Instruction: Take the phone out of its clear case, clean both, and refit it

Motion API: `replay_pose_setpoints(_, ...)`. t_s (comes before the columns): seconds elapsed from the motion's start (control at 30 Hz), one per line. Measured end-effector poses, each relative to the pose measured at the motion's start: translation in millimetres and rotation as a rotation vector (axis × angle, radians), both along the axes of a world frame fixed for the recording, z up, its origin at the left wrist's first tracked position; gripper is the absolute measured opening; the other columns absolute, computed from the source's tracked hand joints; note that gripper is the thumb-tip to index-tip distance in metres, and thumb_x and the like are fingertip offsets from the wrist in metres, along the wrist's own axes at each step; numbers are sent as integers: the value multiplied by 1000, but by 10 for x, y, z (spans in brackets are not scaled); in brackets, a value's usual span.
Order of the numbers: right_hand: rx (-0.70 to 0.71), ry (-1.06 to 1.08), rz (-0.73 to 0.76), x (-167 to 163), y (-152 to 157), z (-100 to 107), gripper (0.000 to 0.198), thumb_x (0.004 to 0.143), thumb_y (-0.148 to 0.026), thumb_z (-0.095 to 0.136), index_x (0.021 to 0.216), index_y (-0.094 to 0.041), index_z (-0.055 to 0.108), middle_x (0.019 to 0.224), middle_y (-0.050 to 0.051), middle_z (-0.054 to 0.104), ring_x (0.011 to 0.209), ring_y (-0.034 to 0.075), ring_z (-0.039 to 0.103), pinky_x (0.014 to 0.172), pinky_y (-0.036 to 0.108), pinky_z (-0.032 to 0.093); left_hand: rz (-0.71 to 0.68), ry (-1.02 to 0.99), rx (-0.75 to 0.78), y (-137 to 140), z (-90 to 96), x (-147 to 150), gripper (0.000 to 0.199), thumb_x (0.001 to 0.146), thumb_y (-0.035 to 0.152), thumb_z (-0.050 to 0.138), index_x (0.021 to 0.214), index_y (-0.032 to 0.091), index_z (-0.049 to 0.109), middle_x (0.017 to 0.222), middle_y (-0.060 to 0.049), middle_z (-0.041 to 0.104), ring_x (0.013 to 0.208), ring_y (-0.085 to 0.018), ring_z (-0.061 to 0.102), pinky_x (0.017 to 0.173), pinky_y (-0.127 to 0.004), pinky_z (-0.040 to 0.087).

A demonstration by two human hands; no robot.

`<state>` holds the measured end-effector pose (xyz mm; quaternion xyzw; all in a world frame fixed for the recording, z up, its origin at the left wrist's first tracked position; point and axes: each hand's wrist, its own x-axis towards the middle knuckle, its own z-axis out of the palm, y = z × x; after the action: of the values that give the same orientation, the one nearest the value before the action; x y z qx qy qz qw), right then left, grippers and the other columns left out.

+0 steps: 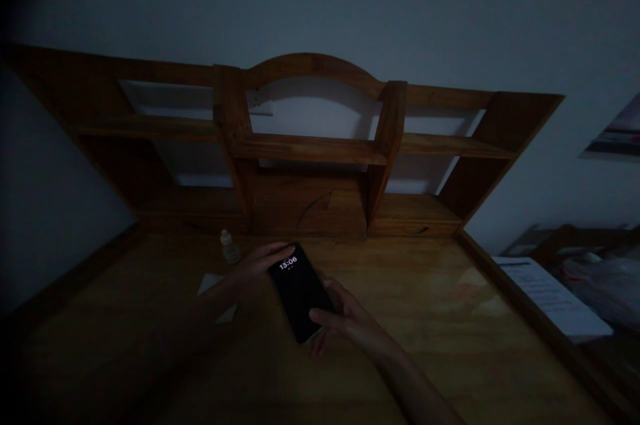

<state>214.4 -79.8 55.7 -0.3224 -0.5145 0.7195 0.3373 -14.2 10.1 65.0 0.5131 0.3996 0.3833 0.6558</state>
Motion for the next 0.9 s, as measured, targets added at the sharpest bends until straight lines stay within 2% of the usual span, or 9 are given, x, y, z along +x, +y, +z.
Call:
replay_pose_setpoints(0.17,-23,54,-66,-34,6,-85,56,80,-36,71,127,-17,46,82,6,73,55,19,70,50,29,58,7,-103,-135,-82,158,9,43,81,44,73,111,14,64,114,-12,63,101,-28,60,81,-32,49)
replay_pose_setpoints(0.27,6,85,-134,-68,20,-113,46,79,-38,72,115,-13,56,78,6,71,52,18,69,48,29,57,22,-205,-135,-163,278,52,40,80,38,75,110,14,64,119,-12,61,111,-28,57,93,-35,47)
replay_pose_setpoints(0.33,3,121,-188,-89,13,-100,43,77,-37,74,110,-12,59,76,5,70,51,17,67,46,28,56,-27,-221,-103,-213,345,74,43,80,34,75,116,14,61,123,-12,58,117,-29,53,101,-38,43)
replay_pose_setpoints(0.4,-33,141,-250,-104,-14,-75,50,75,-34,77,116,-15,58,84,6,71,60,19,69,46,26,55,-75,-212,-76,-253,394,87,45,82,33,73,121,14,58,127,-12,56,121,-29,50,105,-40,39)
replay_pose_setpoints(0.47,-80,141,-287,-114,-57,-53,67,71,-31,80,129,-22,50,104,9,70,78,25,71,49,28,57,-97,-229,-56,-278,425,95,45,84,31,70,124,15,56,129,-11,55,122,-29,49,107,-41,37)
replay_pose_setpoints(0.53,-117,130,-292,-126,-104,-40,84,66,-28,83,138,-29,40,123,9,64,94,30,69,57,35,60,-104,-250,-42,-292,445,104,45,84,29,70,124,15,56,130,-10,54,123,-29,49,107,-42,37)
replay_pose_setpoints(0.6,-113,120,-288,-146,-137,-32,93,59,-24,87,139,-31,39,123,8,65,98,31,68,68,40,60,-106,-252,-28,-301,455,117,46,84,29,70,125,15,55,131,-10,54,123,-30,48,106,-42,38)
replay_pose_setpoints(0.7,-63,110,-274,-186,-151,-20,95,55,-21,89,136,-27,41,112,8,70,95,30,69,76,40,56,-111,-254,-30,-311,435,141,48,84,32,71,126,15,54,130,-12,54,122,-31,49,104,-41,40)
replay_pose_setpoints(0.9,-52,116,-324,-215,-112,-76,96,51,-19,90,133,-29,41,124,10,65,111,35,62,81,47,54,-94,-163,-79,-322,360,171,63,85,35,70,138,21,40,129,-14,54,114,-32,55,85,-41,52)
